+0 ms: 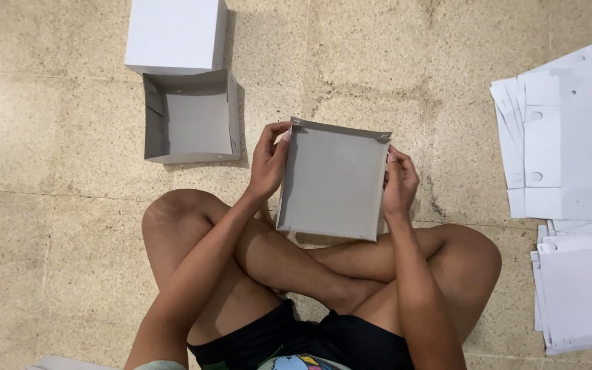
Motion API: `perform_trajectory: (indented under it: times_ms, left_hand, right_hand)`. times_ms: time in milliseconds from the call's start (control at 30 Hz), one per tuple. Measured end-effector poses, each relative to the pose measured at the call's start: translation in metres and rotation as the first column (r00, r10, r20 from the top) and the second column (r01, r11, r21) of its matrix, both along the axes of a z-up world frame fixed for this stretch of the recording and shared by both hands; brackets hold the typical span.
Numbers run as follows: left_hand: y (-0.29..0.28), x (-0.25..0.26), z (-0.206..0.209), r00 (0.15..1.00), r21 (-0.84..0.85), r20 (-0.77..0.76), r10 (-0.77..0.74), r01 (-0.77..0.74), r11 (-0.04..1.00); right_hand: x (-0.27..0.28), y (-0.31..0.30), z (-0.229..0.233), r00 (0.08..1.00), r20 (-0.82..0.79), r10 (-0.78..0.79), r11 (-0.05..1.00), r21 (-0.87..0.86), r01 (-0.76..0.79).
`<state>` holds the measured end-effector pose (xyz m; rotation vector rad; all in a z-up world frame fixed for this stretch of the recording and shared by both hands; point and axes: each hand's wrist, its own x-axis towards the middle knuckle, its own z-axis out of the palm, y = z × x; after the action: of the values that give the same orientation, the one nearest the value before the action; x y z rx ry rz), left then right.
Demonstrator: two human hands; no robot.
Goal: Assembling a cardboard box by folding flaps and tucking tabs into place.
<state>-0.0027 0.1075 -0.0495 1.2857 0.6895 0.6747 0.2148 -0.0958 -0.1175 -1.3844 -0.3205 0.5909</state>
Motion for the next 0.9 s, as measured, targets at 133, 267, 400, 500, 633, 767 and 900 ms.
perform_trajectory:
  times_ms: [133, 267, 400, 500, 633, 767, 900]
  left_hand:
    - [-0.007, 0.003, 0.016, 0.999, 0.004, 0.017, 0.046, -0.046, 0.999]
    - [-0.008, 0.005, 0.011, 0.999, -0.036, 0.041, 0.020, -0.019, 0.999]
    - [-0.011, 0.005, 0.029, 0.997, -0.135, 0.065, -0.047, 0.056, 0.989]
    - [-0.004, 0.007, 0.005, 0.997, -0.149, 0.071, -0.026, 0.037, 0.988]
    - [0.002, 0.006, -0.023, 0.999, -0.167, 0.032, -0.009, 0.015, 0.986]
    - [0.000, 0.009, -0.028, 0.998, -0.182, 0.052, 0.032, -0.022, 0.983]
    - [-0.012, 0.011, -0.014, 0.988, -0.440, 0.146, 0.039, 0.029, 0.897]
  right_hand:
    - [0.010, 0.001, 0.006, 0.990, 0.089, -0.108, 0.992, 0.080, 0.101]
    - [-0.036, 0.016, 0.097, 0.961, 0.276, -0.002, 1.000, -0.026, 0.009]
    - [-0.023, 0.007, 0.060, 1.000, 0.009, 0.025, 0.994, -0.105, -0.024]
    - [0.038, -0.020, -0.054, 0.991, -0.110, 0.082, 0.967, -0.232, -0.106]
    - [-0.030, 0.002, 0.073, 0.988, -0.149, 0.050, 0.886, -0.449, -0.112]
    - [-0.027, 0.007, 0.069, 0.990, -0.126, 0.055, 0.905, -0.413, -0.103]
    - [-0.028, 0.010, 0.064, 0.991, -0.131, 0.020, 0.937, -0.342, -0.064]
